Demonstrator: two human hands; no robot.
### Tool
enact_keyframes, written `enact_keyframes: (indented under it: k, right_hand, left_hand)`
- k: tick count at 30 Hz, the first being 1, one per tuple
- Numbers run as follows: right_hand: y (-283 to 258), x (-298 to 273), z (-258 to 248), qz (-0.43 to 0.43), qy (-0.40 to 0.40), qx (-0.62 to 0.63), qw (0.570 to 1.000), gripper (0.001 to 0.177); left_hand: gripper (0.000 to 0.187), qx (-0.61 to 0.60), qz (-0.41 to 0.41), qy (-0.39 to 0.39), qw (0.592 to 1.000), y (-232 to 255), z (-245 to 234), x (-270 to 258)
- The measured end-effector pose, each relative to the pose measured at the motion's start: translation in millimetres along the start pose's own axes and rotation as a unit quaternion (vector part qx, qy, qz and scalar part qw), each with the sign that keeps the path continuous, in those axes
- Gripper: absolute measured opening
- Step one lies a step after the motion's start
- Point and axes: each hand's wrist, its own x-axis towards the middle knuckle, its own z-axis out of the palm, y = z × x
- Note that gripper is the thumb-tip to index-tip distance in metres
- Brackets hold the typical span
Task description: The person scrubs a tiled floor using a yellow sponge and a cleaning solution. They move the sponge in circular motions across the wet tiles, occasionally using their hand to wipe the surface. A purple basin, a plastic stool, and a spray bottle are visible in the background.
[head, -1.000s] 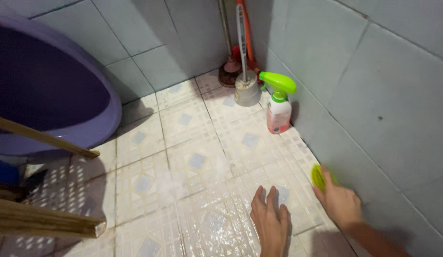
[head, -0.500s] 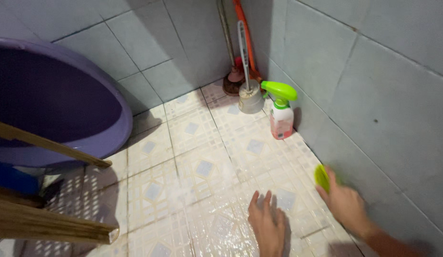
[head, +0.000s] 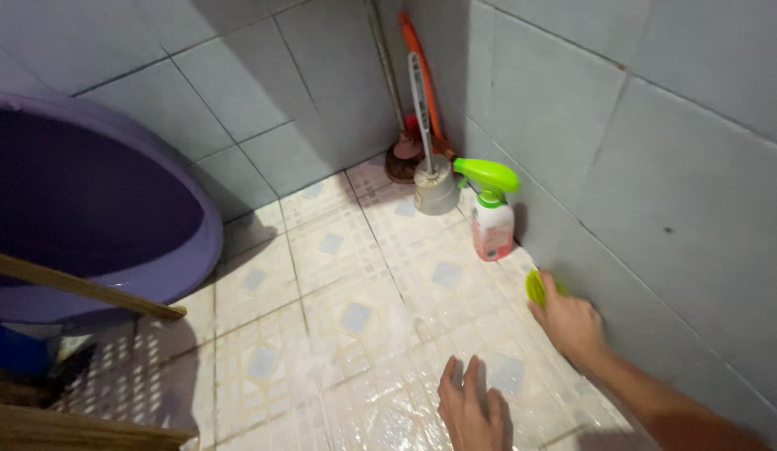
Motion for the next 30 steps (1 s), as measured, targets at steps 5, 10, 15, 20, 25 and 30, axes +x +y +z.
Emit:
enact_keyframes:
  k: [5, 10, 15, 20, 25, 30]
  right_hand:
    - [-22, 42, -4, -0.009, 0.027, 0.010, 1.000, 0.070]
    - [17, -31, 0, 0.047, -0.045, -0.007, 0.998, 0.078]
    - [114, -147, 35, 0.051, -0.106, -0.123, 0.985, 0.084]
    - [114, -148, 35, 0.047, -0.124, -0.138, 0.981, 0.080]
    - [32, -56, -2, 0.011, -0.026, -0.033, 0.999, 0.075]
    - [-19, 9, 7, 0.025, 0.060, -0.024, 0.998, 0.069]
  left_hand:
    - [0.066, 0.030, 0.008, 0.043, 0.999, -39, -10, 1]
    - [0.062, 0.006, 0.034, 0.038, 0.999, -22, -18, 2]
    - [0.058, -0.034, 0.051, 0.011, 0.998, 27, -20, -6]
    - [0.059, -0.018, 0.000, -0.047, 0.999, 37, -13, -19]
    - [0.056, -0.025, -0.002, 0.000, 1.000, 20, -6, -28]
    - [0.059, -0.021, 0.014, 0.053, 0.998, -15, -4, -22]
